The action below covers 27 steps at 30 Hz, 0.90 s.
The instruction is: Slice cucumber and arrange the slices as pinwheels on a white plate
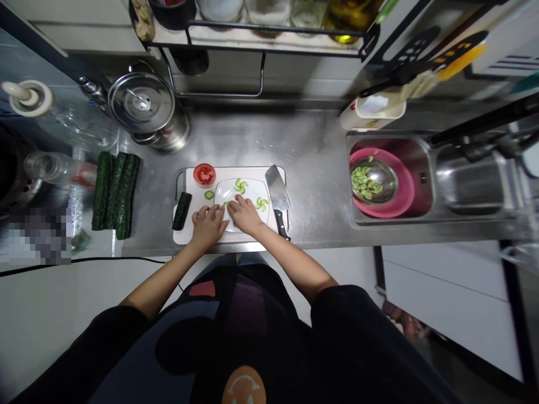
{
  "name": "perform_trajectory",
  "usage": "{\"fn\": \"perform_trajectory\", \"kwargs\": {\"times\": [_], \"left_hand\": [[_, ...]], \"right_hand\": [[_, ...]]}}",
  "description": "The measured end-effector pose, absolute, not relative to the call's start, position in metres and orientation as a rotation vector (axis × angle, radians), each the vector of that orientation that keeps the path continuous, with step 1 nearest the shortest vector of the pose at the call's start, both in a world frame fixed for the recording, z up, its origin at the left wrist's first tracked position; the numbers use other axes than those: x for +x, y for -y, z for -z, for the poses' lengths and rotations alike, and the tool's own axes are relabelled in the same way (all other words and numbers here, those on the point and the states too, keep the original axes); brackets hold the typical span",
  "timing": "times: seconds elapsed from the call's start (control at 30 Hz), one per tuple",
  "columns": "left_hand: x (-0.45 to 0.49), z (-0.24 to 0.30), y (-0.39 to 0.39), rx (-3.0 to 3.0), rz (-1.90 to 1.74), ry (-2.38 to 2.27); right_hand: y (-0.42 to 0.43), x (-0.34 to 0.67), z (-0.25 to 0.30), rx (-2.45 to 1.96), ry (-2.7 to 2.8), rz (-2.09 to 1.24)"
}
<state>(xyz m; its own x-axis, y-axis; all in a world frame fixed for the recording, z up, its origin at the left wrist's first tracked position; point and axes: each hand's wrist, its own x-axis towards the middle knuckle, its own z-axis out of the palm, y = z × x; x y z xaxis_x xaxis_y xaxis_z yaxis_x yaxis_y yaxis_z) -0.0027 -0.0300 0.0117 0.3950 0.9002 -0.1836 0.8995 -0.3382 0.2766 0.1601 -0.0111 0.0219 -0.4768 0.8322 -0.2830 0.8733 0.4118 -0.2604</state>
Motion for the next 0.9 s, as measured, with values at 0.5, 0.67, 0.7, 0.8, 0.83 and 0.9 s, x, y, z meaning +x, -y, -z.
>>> {"fn": "perform_trajectory", "kwargs": {"times": [0.5,0.67,0.7,0.8,0.83,0.9], "left_hand": [[-0.0042,-0.0127,0.0345,2.281,-0.004,-1.597],[-0.0031,-0.0152,0.0344,2.260,0.033,-1.606],[-0.0030,-0.0156,0.0344,2.257,0.041,-1.609],[-0.0027,-0.0164,0.0342,2.257,0.043,-1.614],[-0.0028,-0.0166,0.0341,2.259,0.040,-1.612],[-0.0029,-0.0168,0.0338,2.259,0.034,-1.609]], "right_hand": [[0.0134,0.1594,-0.0190,1.592,-2.559,0.580],[0.0130,0.1602,-0.0162,1.590,-2.579,0.580],[0.0129,0.1602,-0.0160,1.591,-2.581,0.579],[0.0127,0.1603,-0.0156,1.591,-2.581,0.576],[0.0126,0.1603,-0.0155,1.588,-2.580,0.576],[0.0127,0.1604,-0.0150,1.585,-2.581,0.574]]}}
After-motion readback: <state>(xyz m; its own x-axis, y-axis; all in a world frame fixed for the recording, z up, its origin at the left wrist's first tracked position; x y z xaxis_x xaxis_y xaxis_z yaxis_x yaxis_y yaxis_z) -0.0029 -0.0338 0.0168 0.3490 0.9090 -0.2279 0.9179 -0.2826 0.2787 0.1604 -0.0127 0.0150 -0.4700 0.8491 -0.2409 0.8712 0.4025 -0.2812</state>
